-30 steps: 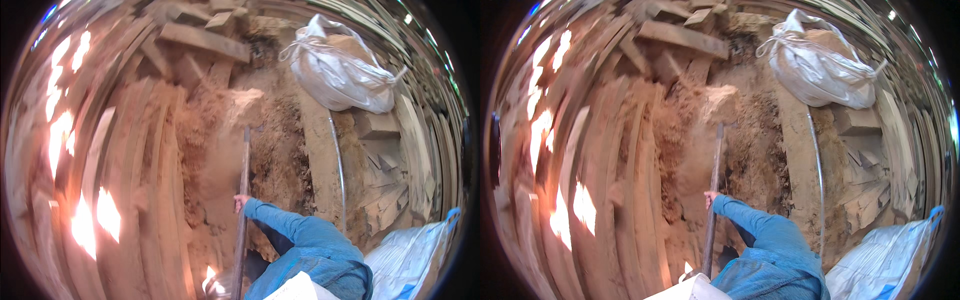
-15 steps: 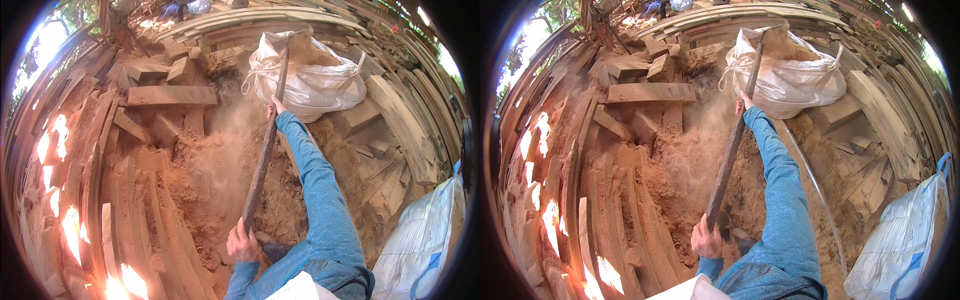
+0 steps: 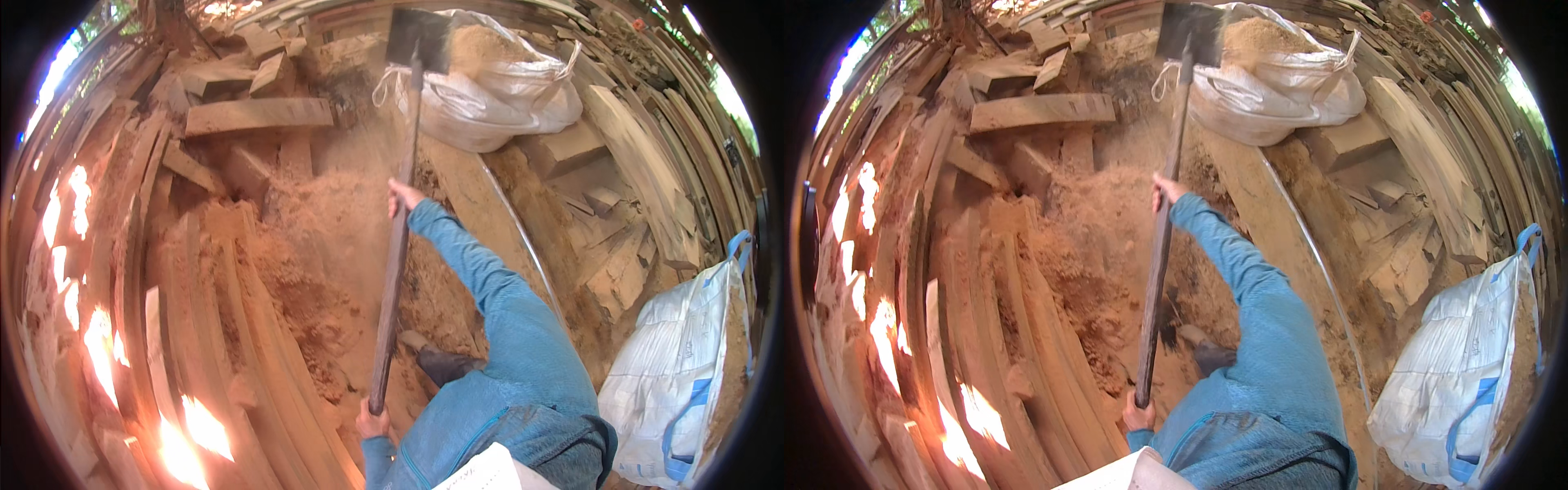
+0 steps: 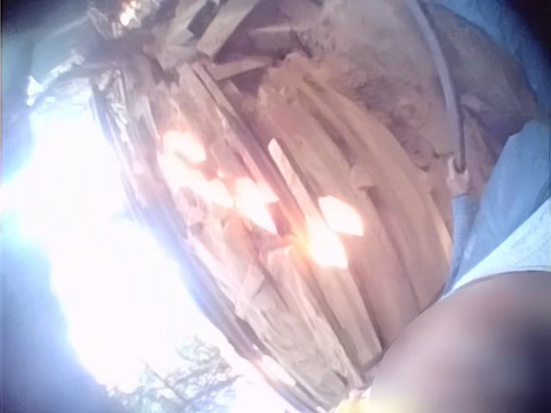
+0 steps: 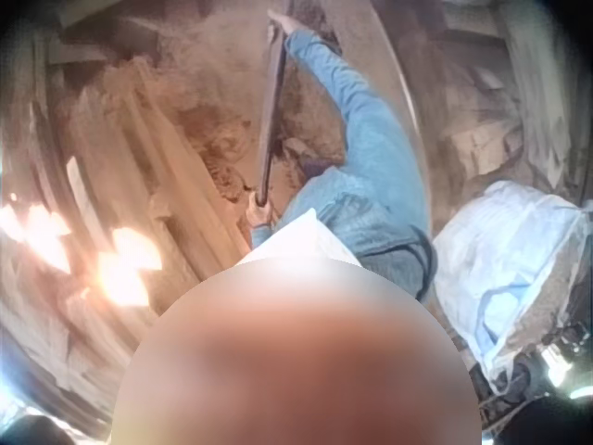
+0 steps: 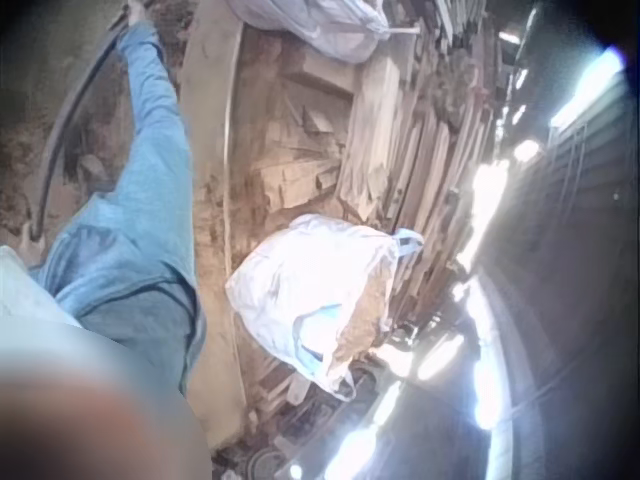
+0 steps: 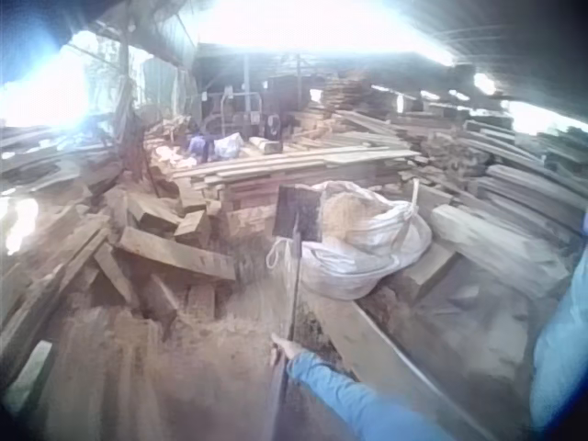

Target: The person uses a pickaxe to break up and shovel sawdust from a pile into a large white sack. They repeatedly scoop and transfer the material, then lift and adjust the sack to settle the contents.

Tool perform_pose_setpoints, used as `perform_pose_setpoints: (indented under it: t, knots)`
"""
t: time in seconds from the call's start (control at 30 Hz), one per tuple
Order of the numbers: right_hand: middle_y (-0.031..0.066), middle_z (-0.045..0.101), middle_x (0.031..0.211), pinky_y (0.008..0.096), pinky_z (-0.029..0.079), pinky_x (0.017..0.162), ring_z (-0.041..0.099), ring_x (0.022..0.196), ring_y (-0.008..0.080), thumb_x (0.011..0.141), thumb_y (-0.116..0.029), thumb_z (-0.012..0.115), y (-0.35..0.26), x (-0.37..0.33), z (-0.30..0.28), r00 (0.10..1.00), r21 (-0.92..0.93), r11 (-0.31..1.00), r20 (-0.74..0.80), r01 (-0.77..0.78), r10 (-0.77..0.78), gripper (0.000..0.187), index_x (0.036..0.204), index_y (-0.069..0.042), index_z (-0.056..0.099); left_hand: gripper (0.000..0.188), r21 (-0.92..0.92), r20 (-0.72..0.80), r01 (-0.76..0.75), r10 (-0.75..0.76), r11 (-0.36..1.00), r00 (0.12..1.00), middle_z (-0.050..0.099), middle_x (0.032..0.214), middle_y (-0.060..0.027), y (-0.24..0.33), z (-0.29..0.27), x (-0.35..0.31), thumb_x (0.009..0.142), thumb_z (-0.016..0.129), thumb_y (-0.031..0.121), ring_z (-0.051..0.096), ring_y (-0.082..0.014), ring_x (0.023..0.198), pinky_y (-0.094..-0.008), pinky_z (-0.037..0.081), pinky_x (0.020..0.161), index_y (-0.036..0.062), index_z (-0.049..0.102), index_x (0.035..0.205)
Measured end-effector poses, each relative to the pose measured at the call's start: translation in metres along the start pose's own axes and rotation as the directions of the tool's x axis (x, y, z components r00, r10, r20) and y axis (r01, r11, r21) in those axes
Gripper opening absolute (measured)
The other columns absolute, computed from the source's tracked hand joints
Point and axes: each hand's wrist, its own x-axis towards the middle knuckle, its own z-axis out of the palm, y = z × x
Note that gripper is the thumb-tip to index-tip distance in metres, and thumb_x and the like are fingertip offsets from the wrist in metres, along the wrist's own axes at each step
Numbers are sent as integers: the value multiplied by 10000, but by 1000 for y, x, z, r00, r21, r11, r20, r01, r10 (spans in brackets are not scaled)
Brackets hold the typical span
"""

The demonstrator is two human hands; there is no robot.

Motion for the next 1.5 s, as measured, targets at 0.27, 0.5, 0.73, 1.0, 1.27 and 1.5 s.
perform_pose_setpoints:
  t: [0.27,0.5,0.73,1.0,1.27,1.5]
  knots:
    - [58,460,519,387,417,443,505,461,235,861,-464,572,426,-217,-17,737,-45,746,-206,-664,644,412,697,-93,498,223,371,128,583,-662,723,739,630,666,-171,-109,-59,-370,712,642,274,620,-384,614,-496,490,556,213,595,921]
    - [170,578,550,406,499,509,548,481,294,893,-436,501,624,-493,-24,230,-484,2,-413,-875,881,520,622,0,586,423,539,202,807,-967,241,154,649,751,-177,0,-110,-615,737,617,242,627,-391,654,-506,498,595,198,562,1154]
    - [131,542,540,438,478,483,540,481,319,919,-359,486,695,-577,-52,-43,-252,-110,-254,-961,966,452,615,-34,563,381,587,261,809,-944,-12,-203,642,703,-159,18,-99,-657,707,631,202,628,-378,635,-506,495,581,203,586,1086]
    - [81,454,508,423,429,442,441,398,266,896,-366,529,766,-232,-8,246,-296,146,-338,-944,908,371,679,-73,463,375,212,-59,908,-923,361,381,625,648,-153,-127,52,-431,657,627,97,629,-354,618,-474,496,561,183,605,1021]
    - [53,422,491,413,398,406,404,391,218,889,-360,571,728,-240,-26,428,-455,237,-381,-859,820,387,622,-114,439,411,135,-113,941,-939,309,325,634,675,-154,-82,95,-405,664,644,109,633,-347,618,-455,491,540,195,607,1064]
    - [75,467,520,422,448,420,480,424,233,862,-338,593,675,-285,-18,429,-470,167,-533,-867,729,341,664,-78,497,373,39,48,962,-962,271,270,639,704,-167,-75,97,-475,689,635,117,632,-361,638,-465,483,551,182,609,1055]
